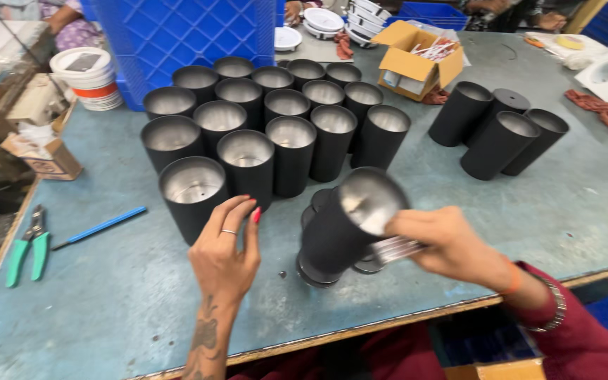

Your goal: The person repeatedly picks up black cylindrical containers and circular metal discs, inserts a metal rod into the disc, and places the disc into the cylinder. The person then sets the cylinder aside and repeats the process with new items.

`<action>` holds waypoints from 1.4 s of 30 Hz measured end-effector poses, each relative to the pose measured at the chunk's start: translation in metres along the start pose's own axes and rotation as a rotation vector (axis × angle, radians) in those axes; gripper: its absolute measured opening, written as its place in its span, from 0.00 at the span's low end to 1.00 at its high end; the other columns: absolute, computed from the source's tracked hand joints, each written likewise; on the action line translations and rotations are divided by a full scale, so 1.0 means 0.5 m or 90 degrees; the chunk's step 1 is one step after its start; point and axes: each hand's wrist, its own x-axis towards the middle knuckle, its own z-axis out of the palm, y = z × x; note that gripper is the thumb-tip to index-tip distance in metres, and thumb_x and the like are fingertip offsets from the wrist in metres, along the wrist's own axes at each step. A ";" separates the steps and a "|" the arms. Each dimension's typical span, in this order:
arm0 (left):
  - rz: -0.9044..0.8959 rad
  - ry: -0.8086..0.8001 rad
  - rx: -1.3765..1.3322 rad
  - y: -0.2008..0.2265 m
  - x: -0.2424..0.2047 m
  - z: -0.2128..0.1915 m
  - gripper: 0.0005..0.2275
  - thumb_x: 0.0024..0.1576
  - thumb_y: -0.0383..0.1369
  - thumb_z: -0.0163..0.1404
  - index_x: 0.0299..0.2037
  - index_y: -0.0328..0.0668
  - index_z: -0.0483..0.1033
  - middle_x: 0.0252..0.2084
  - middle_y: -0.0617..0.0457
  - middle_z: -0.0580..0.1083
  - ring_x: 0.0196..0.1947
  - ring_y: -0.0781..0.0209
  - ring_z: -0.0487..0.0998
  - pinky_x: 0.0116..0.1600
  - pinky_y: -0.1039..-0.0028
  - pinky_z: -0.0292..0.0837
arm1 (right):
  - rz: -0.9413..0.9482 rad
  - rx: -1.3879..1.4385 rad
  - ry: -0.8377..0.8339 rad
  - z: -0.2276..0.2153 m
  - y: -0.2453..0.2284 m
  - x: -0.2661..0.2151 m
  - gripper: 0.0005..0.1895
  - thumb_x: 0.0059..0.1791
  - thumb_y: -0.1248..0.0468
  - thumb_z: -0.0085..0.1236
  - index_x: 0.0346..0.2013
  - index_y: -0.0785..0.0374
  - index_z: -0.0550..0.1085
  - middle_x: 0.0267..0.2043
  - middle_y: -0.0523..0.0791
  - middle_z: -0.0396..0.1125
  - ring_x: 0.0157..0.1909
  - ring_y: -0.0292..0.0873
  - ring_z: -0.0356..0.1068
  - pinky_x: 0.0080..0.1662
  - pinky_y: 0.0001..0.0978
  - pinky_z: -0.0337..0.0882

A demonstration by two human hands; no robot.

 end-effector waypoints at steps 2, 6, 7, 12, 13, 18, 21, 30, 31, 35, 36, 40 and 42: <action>0.008 0.026 -0.052 0.006 -0.004 -0.005 0.08 0.57 0.25 0.56 0.46 0.39 0.79 0.49 0.51 0.78 0.45 0.51 0.82 0.48 0.68 0.77 | -0.069 -0.005 -0.036 0.049 -0.021 0.041 0.16 0.34 0.72 0.62 0.34 0.57 0.73 0.32 0.43 0.68 0.29 0.50 0.70 0.29 0.40 0.64; 0.045 0.029 -0.086 0.001 -0.006 -0.015 0.10 0.57 0.22 0.52 0.48 0.38 0.79 0.51 0.47 0.78 0.48 0.48 0.82 0.51 0.66 0.77 | -0.206 -0.016 -0.092 0.144 -0.032 0.103 0.19 0.34 0.68 0.63 0.39 0.58 0.72 0.38 0.42 0.67 0.29 0.48 0.68 0.30 0.41 0.65; 0.065 0.014 -0.081 -0.002 -0.008 -0.014 0.10 0.56 0.22 0.53 0.47 0.37 0.79 0.50 0.47 0.78 0.48 0.48 0.81 0.51 0.66 0.77 | -0.216 -0.053 -0.098 0.164 -0.029 0.115 0.19 0.35 0.68 0.63 0.40 0.58 0.71 0.40 0.41 0.67 0.29 0.48 0.68 0.30 0.41 0.66; 0.214 -0.081 -0.045 -0.024 -0.026 0.004 0.07 0.54 0.26 0.55 0.41 0.34 0.78 0.43 0.45 0.78 0.40 0.49 0.80 0.43 0.65 0.75 | -0.168 -0.108 -0.102 0.190 -0.015 0.145 0.18 0.39 0.67 0.64 0.41 0.58 0.70 0.53 0.44 0.67 0.29 0.49 0.68 0.30 0.42 0.67; 0.194 -0.128 -0.025 -0.027 -0.031 0.008 0.04 0.55 0.29 0.56 0.36 0.36 0.78 0.37 0.48 0.76 0.35 0.49 0.78 0.40 0.64 0.74 | -0.114 -0.096 -0.082 0.186 -0.018 0.139 0.21 0.40 0.65 0.65 0.46 0.57 0.71 0.52 0.44 0.66 0.30 0.48 0.69 0.30 0.42 0.67; 0.204 -0.207 0.039 -0.029 -0.041 0.021 0.13 0.56 0.38 0.59 0.23 0.41 0.73 0.22 0.53 0.69 0.23 0.52 0.72 0.31 0.64 0.66 | 0.150 -0.105 -0.002 0.172 -0.001 0.073 0.31 0.38 0.67 0.62 0.57 0.50 0.71 0.49 0.44 0.65 0.37 0.51 0.73 0.35 0.40 0.73; 0.294 -0.151 0.078 -0.018 -0.044 0.037 0.14 0.54 0.40 0.58 0.26 0.38 0.73 0.23 0.52 0.69 0.23 0.54 0.73 0.31 0.66 0.66 | 0.299 -0.078 0.043 0.180 0.034 0.008 0.30 0.42 0.61 0.66 0.58 0.56 0.68 0.49 0.50 0.62 0.37 0.56 0.72 0.35 0.46 0.71; 0.205 -0.046 0.282 0.004 -0.074 0.094 0.16 0.59 0.39 0.57 0.20 0.46 0.68 0.17 0.56 0.67 0.15 0.58 0.69 0.23 0.68 0.62 | 0.444 -0.094 0.126 0.244 0.093 -0.149 0.29 0.44 0.64 0.63 0.59 0.59 0.68 0.55 0.54 0.62 0.47 0.60 0.69 0.45 0.47 0.70; 0.185 -0.022 0.309 -0.003 -0.065 0.086 0.18 0.58 0.40 0.58 0.18 0.47 0.68 0.14 0.55 0.67 0.13 0.57 0.68 0.20 0.67 0.61 | 0.433 -0.135 0.142 0.250 0.090 -0.156 0.29 0.43 0.64 0.63 0.59 0.60 0.69 0.54 0.55 0.62 0.47 0.60 0.68 0.46 0.48 0.70; -0.114 0.089 0.135 -0.038 -0.030 0.035 0.15 0.60 0.39 0.60 0.24 0.41 0.77 0.14 0.54 0.68 0.15 0.62 0.67 0.23 0.70 0.59 | 0.432 -0.235 0.162 0.280 0.079 -0.184 0.28 0.44 0.64 0.61 0.59 0.60 0.69 0.50 0.53 0.65 0.46 0.58 0.67 0.46 0.47 0.69; -0.229 0.093 0.051 -0.045 -0.027 0.024 0.14 0.61 0.38 0.59 0.27 0.39 0.78 0.14 0.56 0.68 0.16 0.67 0.66 0.24 0.73 0.58 | 0.443 -0.247 0.153 0.285 0.080 -0.191 0.27 0.46 0.64 0.59 0.60 0.59 0.69 0.49 0.52 0.66 0.45 0.57 0.67 0.47 0.47 0.69; -0.472 0.081 -0.207 -0.072 -0.032 0.024 0.14 0.62 0.35 0.59 0.27 0.34 0.78 0.17 0.62 0.63 0.20 0.77 0.57 0.26 0.79 0.49 | 0.482 -0.218 0.134 0.290 0.097 -0.205 0.22 0.51 0.64 0.53 0.60 0.59 0.71 0.43 0.50 0.68 0.44 0.54 0.67 0.47 0.45 0.68; -0.522 0.111 -0.375 -0.090 -0.043 0.042 0.13 0.61 0.33 0.58 0.25 0.33 0.77 0.20 0.63 0.67 0.20 0.78 0.59 0.26 0.81 0.49 | 0.527 -0.189 0.127 0.289 0.101 -0.207 0.19 0.54 0.64 0.49 0.60 0.57 0.72 0.40 0.50 0.67 0.44 0.53 0.67 0.47 0.43 0.68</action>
